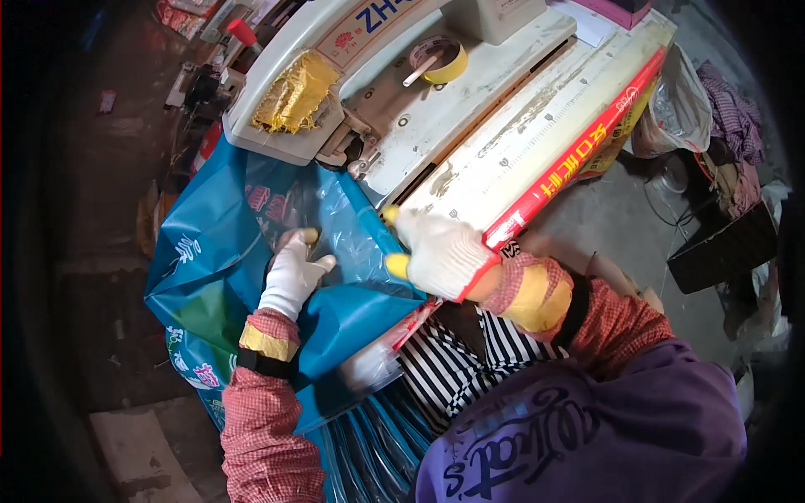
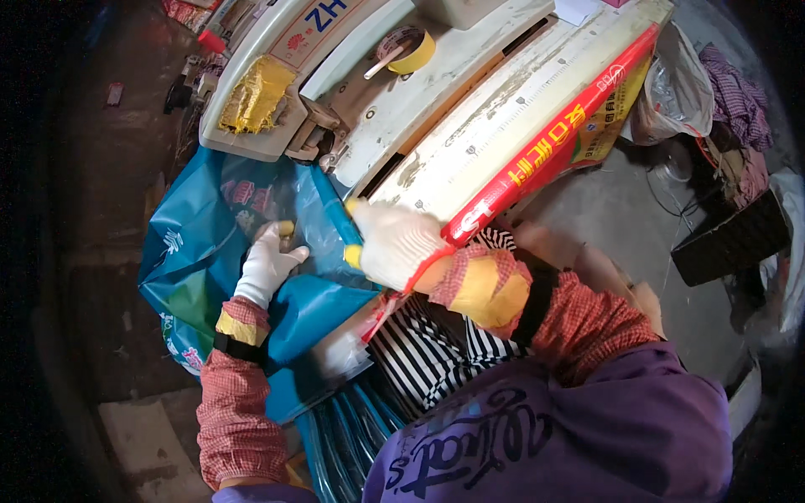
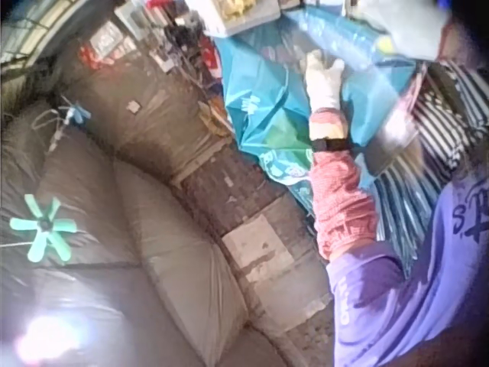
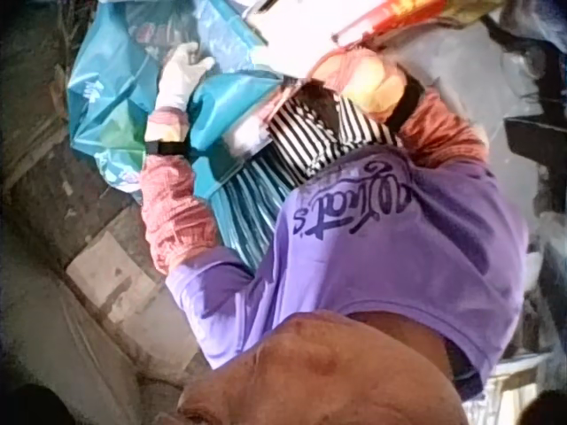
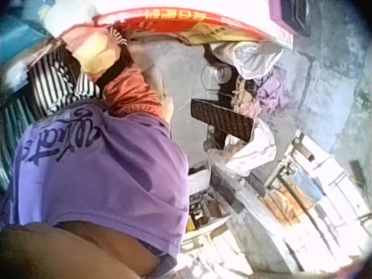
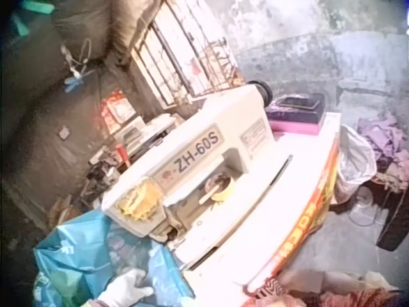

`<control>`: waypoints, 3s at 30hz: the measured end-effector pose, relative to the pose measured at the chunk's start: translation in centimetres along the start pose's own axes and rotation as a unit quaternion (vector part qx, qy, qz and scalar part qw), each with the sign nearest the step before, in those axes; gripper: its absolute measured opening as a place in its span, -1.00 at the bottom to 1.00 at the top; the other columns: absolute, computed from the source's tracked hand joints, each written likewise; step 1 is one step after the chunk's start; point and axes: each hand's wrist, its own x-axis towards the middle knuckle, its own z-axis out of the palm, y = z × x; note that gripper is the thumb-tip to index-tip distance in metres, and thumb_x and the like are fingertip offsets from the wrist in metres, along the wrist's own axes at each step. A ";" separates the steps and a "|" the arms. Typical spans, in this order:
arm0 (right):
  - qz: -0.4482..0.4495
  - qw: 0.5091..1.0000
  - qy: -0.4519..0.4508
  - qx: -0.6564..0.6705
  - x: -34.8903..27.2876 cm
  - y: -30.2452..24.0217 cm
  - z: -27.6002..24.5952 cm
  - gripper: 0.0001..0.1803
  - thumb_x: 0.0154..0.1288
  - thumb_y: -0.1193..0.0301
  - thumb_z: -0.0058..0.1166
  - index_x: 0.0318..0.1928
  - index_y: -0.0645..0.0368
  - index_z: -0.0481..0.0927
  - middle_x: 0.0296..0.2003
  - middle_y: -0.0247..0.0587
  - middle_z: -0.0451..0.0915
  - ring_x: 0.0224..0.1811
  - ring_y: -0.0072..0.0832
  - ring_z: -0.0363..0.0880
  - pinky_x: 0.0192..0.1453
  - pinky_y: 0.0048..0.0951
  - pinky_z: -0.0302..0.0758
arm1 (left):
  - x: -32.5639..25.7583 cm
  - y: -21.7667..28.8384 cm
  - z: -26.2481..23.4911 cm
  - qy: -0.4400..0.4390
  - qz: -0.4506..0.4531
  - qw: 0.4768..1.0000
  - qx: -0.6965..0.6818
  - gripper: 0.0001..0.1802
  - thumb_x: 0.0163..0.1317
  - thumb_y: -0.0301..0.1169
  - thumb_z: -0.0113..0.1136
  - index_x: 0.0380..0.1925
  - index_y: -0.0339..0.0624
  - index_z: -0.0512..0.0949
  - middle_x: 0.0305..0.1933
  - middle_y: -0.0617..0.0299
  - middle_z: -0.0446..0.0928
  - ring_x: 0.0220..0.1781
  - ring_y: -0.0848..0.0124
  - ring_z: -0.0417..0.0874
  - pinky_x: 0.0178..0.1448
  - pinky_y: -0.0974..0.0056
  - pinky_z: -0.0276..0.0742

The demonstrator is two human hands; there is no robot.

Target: Sealing large plastic fertilizer bags using an industrial sewing machine.

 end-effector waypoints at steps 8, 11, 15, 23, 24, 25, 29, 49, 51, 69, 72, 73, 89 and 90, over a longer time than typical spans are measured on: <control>-0.255 0.897 -0.011 -0.361 7.9 -3.3 2.8 -0.79 0.13 0.35 0.03 -0.23 0.05 0.62 -0.19 -0.24 0.59 0.00 -0.31 0.50 0.11 -0.24 0.31 | 1.2 1.9 1.6 0.137 0.139 0.978 -0.068 -0.78 -0.04 -0.43 0.28 -0.38 -0.27 0.51 -0.34 -0.06 0.55 -0.21 0.01 0.56 -0.10 0.13 0.45; -0.243 0.885 -0.078 -0.389 10.2 -4.9 2.3 -0.82 0.04 0.38 0.06 -0.31 0.08 0.64 -0.31 -0.25 0.62 -0.19 -0.33 0.59 -0.10 -0.30 0.40 | 1.5 1.5 1.4 0.182 0.140 0.970 -0.077 -0.86 0.00 -0.48 0.20 -0.42 -0.28 0.50 -0.35 -0.09 0.54 -0.21 -0.02 0.55 -0.12 0.12 0.44; -0.296 0.882 0.037 -0.364 10.1 -3.2 3.9 -0.83 -0.03 0.40 0.03 -0.40 0.16 0.61 -0.40 -0.19 0.59 -0.31 -0.31 0.56 -0.15 -0.30 0.40 | 0.7 1.0 2.0 0.193 0.194 0.962 -0.020 -0.91 0.03 -0.49 0.07 -0.44 -0.25 0.50 -0.37 -0.08 0.53 -0.24 0.01 0.55 -0.14 0.10 0.45; -0.242 0.967 0.068 -0.040 2.3 1.4 1.2 -0.74 0.13 0.39 -0.08 -0.17 0.06 0.60 -0.14 -0.15 0.53 -0.14 -0.24 0.48 0.02 -0.26 0.41 | -2.0 2.6 2.2 0.301 0.317 0.894 0.094 -0.69 -0.01 -0.55 -0.01 -0.20 -0.25 0.49 -0.10 0.02 0.51 -0.11 0.14 0.53 0.00 0.22 0.46; -0.134 0.979 0.106 0.111 2.0 1.9 1.5 -0.72 0.16 0.39 -0.08 -0.12 0.08 0.57 -0.13 -0.10 0.53 -0.16 -0.21 0.49 0.03 -0.27 0.42 | -2.6 2.7 2.2 0.301 0.313 0.896 0.094 -0.69 -0.01 -0.55 -0.01 -0.20 -0.25 0.49 -0.10 0.02 0.51 -0.11 0.14 0.53 0.00 0.22 0.46; -0.022 0.986 0.050 0.156 1.9 2.5 1.3 -0.69 0.22 0.37 -0.08 -0.04 0.17 0.51 -0.18 -0.03 0.53 -0.20 -0.23 0.52 0.00 -0.33 0.45 | -3.1 3.5 2.1 0.281 0.299 0.906 0.107 -0.64 -0.03 -0.58 -0.01 -0.14 -0.28 0.47 -0.02 0.00 0.47 -0.04 0.13 0.50 0.10 0.22 0.41; 0.230 0.805 -0.172 0.519 3.7 2.0 2.6 -0.48 0.29 0.03 -0.10 0.00 0.22 0.48 -0.27 -0.05 0.54 -0.23 -0.38 0.52 -0.16 -0.37 0.48 | -4.0 5.3 2.5 0.247 0.274 0.921 0.127 -0.59 -0.03 -0.58 0.01 -0.08 -0.28 0.46 0.03 -0.02 0.42 -0.07 0.06 0.48 0.07 0.18 0.41; 0.172 0.953 -0.222 0.117 6.3 1.0 0.9 -0.66 0.17 0.28 -0.05 -0.38 0.38 0.56 -0.57 0.07 0.56 -0.60 -0.23 0.59 -0.53 -0.26 0.51 | -11.4 11.5 -5.0 -0.172 0.425 0.877 0.141 -0.71 0.05 -0.16 0.09 -0.63 -0.15 0.49 -0.64 0.06 0.44 -0.52 0.07 0.53 -0.44 0.13 0.45; 0.136 0.962 -0.206 0.115 8.3 2.3 2.3 -0.71 0.11 0.31 -0.04 -0.42 0.33 0.58 -0.55 0.12 0.56 -0.49 -0.18 0.63 -0.43 -0.27 0.53 | -8.9 11.6 -3.8 -0.075 0.478 0.855 0.188 -0.79 -0.02 -0.22 0.12 -0.64 -0.10 0.52 -0.60 0.09 0.49 -0.48 0.08 0.56 -0.40 0.12 0.49; -0.283 0.944 0.050 -0.165 6.5 -1.1 3.9 -0.50 0.11 0.40 0.00 0.12 0.15 0.38 0.11 0.10 0.32 0.01 -0.08 0.46 0.04 -0.24 0.45 | -12.0 2.1 -7.6 -0.003 0.389 0.901 0.194 -0.87 -0.05 -0.35 0.17 -0.58 -0.12 0.44 -0.47 0.14 0.43 -0.40 0.11 0.49 -0.31 0.10 0.39; -0.285 0.932 0.045 -0.218 7.8 -3.6 5.0 -0.74 0.07 0.49 -0.06 -0.18 0.12 0.55 -0.18 -0.04 0.50 -0.13 -0.18 0.51 -0.08 -0.26 0.49 | -21.0 2.3 -13.2 0.140 0.351 0.906 0.189 -0.75 -0.29 -0.49 0.24 -0.57 -0.13 0.37 -0.22 0.17 0.51 -0.21 0.13 0.50 -0.12 0.13 0.41; -0.305 0.919 0.111 -0.224 8.2 -4.3 5.1 -0.85 0.03 0.47 -0.04 -0.36 0.08 0.58 -0.33 -0.13 0.52 -0.20 -0.20 0.52 -0.17 -0.27 0.49 | -22.6 2.5 -14.0 0.297 0.304 0.862 0.276 -0.73 -0.32 -0.54 0.23 -0.50 -0.17 0.43 -0.09 0.14 0.49 -0.04 0.10 0.48 0.04 0.08 0.39; -0.260 0.902 0.045 0.341 0.8 -9.9 -2.5 -0.75 0.15 0.40 0.16 -0.16 0.21 0.53 -0.35 -0.36 0.55 -0.27 -0.66 0.43 -0.15 -0.55 0.41 | -21.9 -19.0 -2.1 0.249 -0.247 0.922 0.164 -0.59 0.14 0.00 0.03 -0.26 -0.08 0.59 -0.36 0.02 0.60 -0.28 0.06 0.61 -0.16 0.06 0.49; -0.292 0.910 0.064 0.287 0.3 -9.7 -1.9 -0.72 0.13 0.40 0.19 -0.14 0.22 0.53 -0.33 -0.33 0.57 -0.24 -0.64 0.46 -0.12 -0.52 0.43 | -21.6 -19.0 -3.1 0.302 -0.218 0.913 0.168 -0.62 0.13 -0.03 0.06 -0.32 -0.09 0.61 -0.36 0.01 0.59 -0.28 0.05 0.61 -0.16 0.05 0.49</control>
